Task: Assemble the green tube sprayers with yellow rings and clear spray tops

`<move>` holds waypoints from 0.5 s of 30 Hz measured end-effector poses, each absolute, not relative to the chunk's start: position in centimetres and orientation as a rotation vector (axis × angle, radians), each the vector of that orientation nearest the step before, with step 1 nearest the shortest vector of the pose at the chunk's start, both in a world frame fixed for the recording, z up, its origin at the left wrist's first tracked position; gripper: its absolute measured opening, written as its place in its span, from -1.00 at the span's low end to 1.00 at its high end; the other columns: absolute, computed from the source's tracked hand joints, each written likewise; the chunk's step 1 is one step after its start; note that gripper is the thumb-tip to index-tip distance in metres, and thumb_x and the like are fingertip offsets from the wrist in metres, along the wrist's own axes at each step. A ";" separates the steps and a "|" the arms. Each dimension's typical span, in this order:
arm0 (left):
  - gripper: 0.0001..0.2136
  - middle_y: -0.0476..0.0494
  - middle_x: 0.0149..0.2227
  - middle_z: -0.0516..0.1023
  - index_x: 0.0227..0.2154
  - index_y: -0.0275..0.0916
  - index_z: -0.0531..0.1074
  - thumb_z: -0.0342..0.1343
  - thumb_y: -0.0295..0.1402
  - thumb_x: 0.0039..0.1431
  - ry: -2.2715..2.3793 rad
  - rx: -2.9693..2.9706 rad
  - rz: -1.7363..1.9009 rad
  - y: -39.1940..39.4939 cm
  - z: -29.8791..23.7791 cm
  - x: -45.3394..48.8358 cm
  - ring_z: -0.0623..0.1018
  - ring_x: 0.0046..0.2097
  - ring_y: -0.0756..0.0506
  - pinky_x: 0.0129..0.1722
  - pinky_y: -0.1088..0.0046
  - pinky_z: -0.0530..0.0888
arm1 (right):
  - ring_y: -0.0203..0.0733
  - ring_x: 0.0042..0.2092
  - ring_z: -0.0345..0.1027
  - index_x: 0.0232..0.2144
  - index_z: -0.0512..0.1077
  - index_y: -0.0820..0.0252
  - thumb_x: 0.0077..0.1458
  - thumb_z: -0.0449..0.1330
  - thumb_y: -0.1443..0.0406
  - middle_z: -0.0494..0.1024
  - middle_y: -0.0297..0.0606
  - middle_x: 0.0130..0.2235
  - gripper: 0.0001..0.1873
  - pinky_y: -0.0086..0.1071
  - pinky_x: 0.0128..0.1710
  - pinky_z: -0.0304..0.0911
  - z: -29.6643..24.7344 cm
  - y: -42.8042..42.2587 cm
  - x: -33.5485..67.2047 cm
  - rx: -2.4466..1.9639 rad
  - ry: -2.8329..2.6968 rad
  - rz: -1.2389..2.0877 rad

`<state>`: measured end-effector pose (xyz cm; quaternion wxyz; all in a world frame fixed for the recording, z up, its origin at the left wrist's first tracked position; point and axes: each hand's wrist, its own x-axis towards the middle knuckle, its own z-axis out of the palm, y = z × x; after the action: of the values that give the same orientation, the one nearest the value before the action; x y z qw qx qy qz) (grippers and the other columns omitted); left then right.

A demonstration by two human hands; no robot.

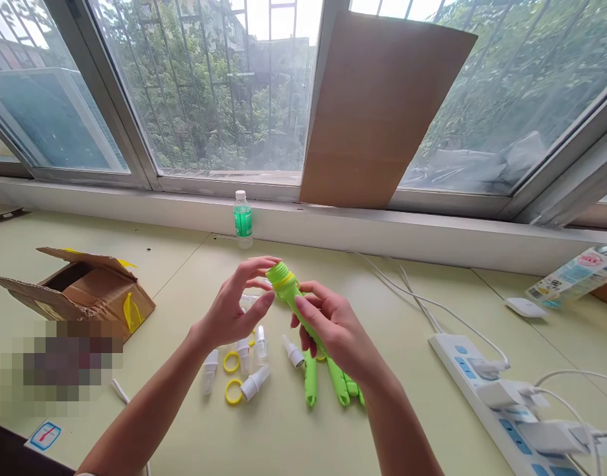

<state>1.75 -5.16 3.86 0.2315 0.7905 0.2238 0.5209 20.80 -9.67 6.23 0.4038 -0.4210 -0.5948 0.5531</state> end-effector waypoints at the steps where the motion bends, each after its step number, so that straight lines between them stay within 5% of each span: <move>1: -0.59 -0.23 0.03 0.41 0.08 -0.17 0.20 0.12 -0.38 0.19 0.633 2.149 1.409 -5.2 4.0 1.7 0.49 -0.03 -0.09 -0.15 0.36 0.57 | -0.34 -0.57 0.27 -0.03 0.31 0.15 0.24 0.09 0.08 0.40 -0.35 -0.42 -0.65 -0.42 -0.60 0.20 6.3 -9.7 20.7 -1.060 -1.511 1.394; 8: -0.69 -0.09 -0.25 0.58 -0.08 -0.18 0.28 0.19 -0.32 0.15 0.658 1.949 1.349 -5.5 4.9 1.5 0.59 -0.20 -0.03 -0.24 0.45 0.57 | -0.26 -0.48 0.32 -0.08 0.31 0.16 0.23 0.07 0.04 0.43 -0.29 -0.39 -0.64 -0.36 -0.51 0.29 6.5 -10.0 19.6 -1.172 -1.617 1.319; 13: -0.72 -0.12 -0.24 0.59 -0.07 -0.21 0.34 0.15 -0.29 0.18 0.790 1.889 1.452 -5.3 5.2 1.1 0.59 -0.25 -0.02 -0.28 0.47 0.58 | -0.04 -0.30 0.42 -0.15 0.43 0.10 0.14 0.17 0.03 0.52 -0.14 -0.28 -0.67 -0.20 -0.35 0.40 7.6 -12.1 19.7 -1.435 -1.669 0.726; 15: -0.70 -0.13 -0.24 0.59 -0.05 -0.22 0.35 0.17 -0.28 0.17 0.880 1.869 1.485 -4.8 5.1 0.8 0.59 -0.28 -0.02 -0.32 0.48 0.58 | 0.06 -0.16 0.43 -0.14 0.46 0.01 0.08 0.25 0.06 0.54 -0.14 -0.18 -0.69 -0.07 -0.14 0.41 8.3 -13.9 21.1 -1.426 -1.524 0.591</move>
<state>0.84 -4.77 5.09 0.2941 0.7021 0.3306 0.5579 21.13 -13.85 8.28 0.4672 -0.5812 -0.6213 0.2408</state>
